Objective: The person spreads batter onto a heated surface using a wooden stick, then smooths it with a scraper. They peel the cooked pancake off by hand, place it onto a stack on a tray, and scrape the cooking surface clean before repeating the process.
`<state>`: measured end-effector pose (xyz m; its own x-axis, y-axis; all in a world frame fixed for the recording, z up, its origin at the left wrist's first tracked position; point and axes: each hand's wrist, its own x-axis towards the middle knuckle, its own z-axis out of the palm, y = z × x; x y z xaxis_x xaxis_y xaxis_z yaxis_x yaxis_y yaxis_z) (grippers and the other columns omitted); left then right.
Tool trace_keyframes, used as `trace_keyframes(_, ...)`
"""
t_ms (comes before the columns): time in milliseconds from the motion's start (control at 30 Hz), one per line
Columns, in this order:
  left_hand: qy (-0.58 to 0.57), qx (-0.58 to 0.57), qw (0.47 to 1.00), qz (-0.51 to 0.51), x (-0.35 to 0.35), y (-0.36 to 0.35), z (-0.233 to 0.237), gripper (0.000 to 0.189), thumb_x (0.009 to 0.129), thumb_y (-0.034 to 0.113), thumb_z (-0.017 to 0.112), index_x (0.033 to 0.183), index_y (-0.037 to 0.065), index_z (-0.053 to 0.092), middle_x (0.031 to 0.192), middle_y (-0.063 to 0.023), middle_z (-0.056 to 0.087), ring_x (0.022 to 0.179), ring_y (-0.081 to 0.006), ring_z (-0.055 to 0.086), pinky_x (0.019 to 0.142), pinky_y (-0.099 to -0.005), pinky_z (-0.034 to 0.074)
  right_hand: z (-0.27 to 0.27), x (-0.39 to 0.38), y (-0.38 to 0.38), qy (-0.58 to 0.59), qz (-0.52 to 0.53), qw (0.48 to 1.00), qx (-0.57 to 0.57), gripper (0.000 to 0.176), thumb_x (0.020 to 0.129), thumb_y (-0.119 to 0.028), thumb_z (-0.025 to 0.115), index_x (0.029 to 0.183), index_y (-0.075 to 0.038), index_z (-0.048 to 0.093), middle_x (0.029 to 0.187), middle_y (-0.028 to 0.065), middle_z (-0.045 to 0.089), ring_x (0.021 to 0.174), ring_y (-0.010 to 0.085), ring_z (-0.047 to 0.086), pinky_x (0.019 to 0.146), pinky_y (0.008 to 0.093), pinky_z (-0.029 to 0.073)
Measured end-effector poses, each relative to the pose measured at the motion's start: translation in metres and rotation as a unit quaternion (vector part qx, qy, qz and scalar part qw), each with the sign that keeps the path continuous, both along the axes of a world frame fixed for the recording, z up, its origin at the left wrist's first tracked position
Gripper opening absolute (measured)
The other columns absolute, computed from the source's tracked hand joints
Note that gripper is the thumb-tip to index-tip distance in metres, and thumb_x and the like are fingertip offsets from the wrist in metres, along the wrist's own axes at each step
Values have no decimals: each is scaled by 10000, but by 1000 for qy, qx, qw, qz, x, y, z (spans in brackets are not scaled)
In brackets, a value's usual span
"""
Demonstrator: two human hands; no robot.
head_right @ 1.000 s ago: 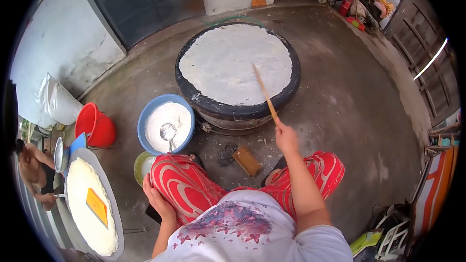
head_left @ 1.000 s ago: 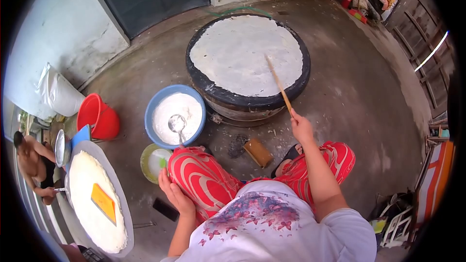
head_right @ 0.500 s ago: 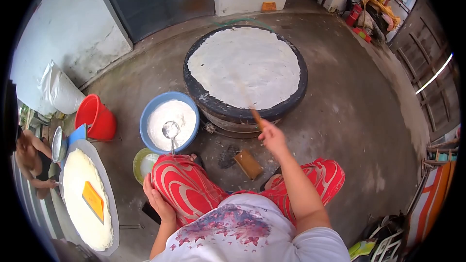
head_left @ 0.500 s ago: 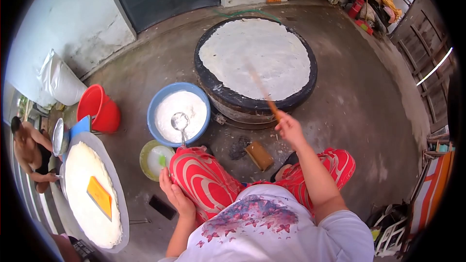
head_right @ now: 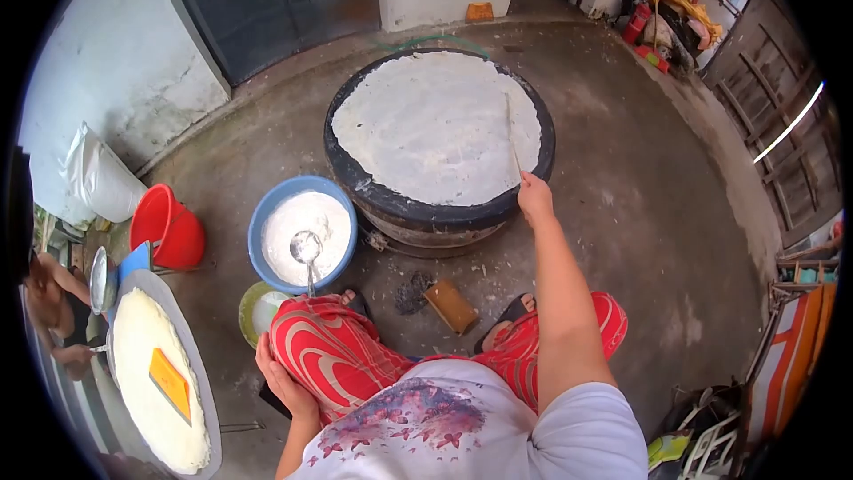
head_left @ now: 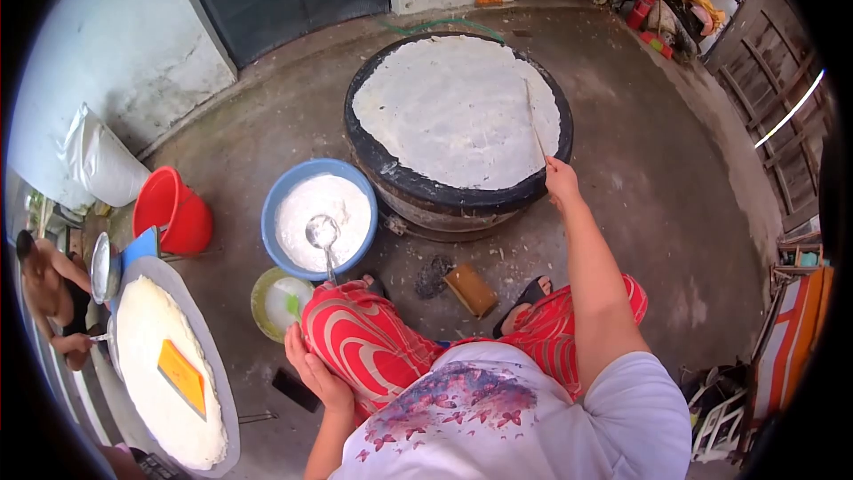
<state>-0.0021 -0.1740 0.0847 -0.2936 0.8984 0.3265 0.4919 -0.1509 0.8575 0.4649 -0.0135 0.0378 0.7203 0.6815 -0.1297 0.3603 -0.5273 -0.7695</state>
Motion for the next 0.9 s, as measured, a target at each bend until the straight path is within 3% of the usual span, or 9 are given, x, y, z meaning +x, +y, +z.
trace_keyframes(167, -3, -2, 1000, 0, 5, 1, 3, 494, 923, 324, 248, 1215, -46, 395, 1239, -170, 391, 1165, -269, 366, 992, -350, 238, -3, 7, -14, 0, 17, 1000, -4, 290, 845, -128, 450, 1103, -64, 566, 1016, 153, 607, 899, 212, 591, 766, 277, 439)
trace_keyframes(233, 2, 3, 1000, -5, 6, 2, 3, 495, 923, 325, 249, 1214, -46, 396, 1240, -170, 392, 1168, -270, 364, 993, -350, 236, -15, 15, -26, -45, 66, 997, 8, 300, 865, -155, 436, 1136, -98, 553, 881, 133, 629, 704, 193, 595, 604, 290, 464)
trace_keyframes(267, 2, 3, 1000, -5, 7, 2, 2, 495, 923, 325, 249, 1214, -46, 396, 1240, -170, 392, 1168, -270, 364, 993, -350, 236, -8, 15, -32, -45, 66, 997, 8, 300, 865, -155, 436, 1136, -98, 553, 881, 133, 629, 704, 193, 595, 604, 290, 464)
trace_keyframes(333, -2, 2, 1000, -10, 7, 3, 1, 499, 921, 328, 251, 1213, -49, 395, 1243, -170, 390, 1169, -273, 362, 994, -352, 234, 26, 8, -49, 199, -7, 980, -5, 317, 893, -185, 397, 1186, -145, 513, 714, 87, 580, 509, 135, 505, 433, 257, 399)
trace_keyframes(367, -2, 2, 1000, -9, 7, 3, 2, 499, 921, 328, 251, 1213, -49, 395, 1243, -170, 390, 1169, -273, 362, 994, -352, 234, 29, 10, -54, 248, -7, 969, 20, 338, 914, -182, 344, 1234, -157, 448, 640, 47, 512, 434, 83, 418, 370, 207, 332)
trace_keyframes(500, -9, -8, 1000, -12, 8, 2, 3, 503, 919, 335, 256, 1216, -48, 393, 1252, -187, 373, 1178, -293, 346, 1000, -364, 221, 29, -7, -66, 277, -10, 953, 118, 355, 936, -202, 317, 1276, -127, 386, 698, 58, 542, 447, 97, 432, 388, 217, 367)
trace_keyframes(667, -30, -11, 999, -10, 5, 2, 6, 507, 918, 342, 262, 1223, -42, 390, 1259, -193, 356, 1187, -295, 333, 998, -370, 229, 35, -68, -66, 276, 166, 933, 161, 450, 869, -18, 391, 1304, -130, 354, 780, 67, 576, 462, 84, 458, 399, 203, 382)
trace_keyframes(767, -165, -32, 986, -16, -1, 5, 1, 490, 920, 331, 269, 1234, -24, 392, 1258, -153, 363, 1176, -244, 351, 975, -356, 274, 74, -122, -73, 364, 254, 889, 114, 540, 834, 32, 434, 1331, -142, 316, 781, 49, 569, 459, 75, 451, 412, 196, 385)
trace_keyframes(900, -194, -87, 974, 83, -29, 18, -36, 409, 910, 252, 365, 1215, -15, 423, 1240, -124, 392, 1159, -221, 370, 962, -316, 280, 54, -136, -59, 318, 302, 899, -12, 502, 851, -17, 461, 1323, -131, 337, 732, 19, 538, 479, 57, 446, 437, 195, 388)
